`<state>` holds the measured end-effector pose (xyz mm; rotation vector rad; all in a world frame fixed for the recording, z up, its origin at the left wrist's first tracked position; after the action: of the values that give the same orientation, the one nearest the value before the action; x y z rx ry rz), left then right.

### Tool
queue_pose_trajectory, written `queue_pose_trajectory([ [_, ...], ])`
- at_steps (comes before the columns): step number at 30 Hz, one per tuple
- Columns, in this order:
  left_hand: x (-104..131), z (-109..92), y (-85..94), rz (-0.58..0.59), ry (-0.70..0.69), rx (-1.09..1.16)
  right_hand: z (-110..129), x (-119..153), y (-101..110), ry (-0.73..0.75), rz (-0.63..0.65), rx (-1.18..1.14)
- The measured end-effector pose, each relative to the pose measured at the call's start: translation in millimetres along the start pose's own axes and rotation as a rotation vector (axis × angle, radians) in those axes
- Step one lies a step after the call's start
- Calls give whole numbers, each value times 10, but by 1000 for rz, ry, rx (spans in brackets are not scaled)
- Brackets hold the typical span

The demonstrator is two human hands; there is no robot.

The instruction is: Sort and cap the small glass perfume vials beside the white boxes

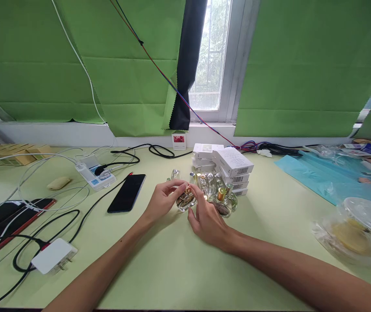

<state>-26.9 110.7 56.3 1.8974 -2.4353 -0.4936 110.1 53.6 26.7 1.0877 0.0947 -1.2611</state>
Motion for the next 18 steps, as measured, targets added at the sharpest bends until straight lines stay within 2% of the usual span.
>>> queue_pose_trajectory([
  [18,-20,16,6,-38,4,31,21,-11,14,0,30,26],
])
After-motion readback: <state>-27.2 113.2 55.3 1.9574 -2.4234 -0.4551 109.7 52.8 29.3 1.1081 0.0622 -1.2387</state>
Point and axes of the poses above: each hand's wrist, its own x-axis away from the middle knuckle, its own y-axis out of the back of the hand, z = x × y, the point moved 6 cm from there along -x, towards the middle knuckle, and after that the axes turned 9 degrees about y, right-handed, at the moved point
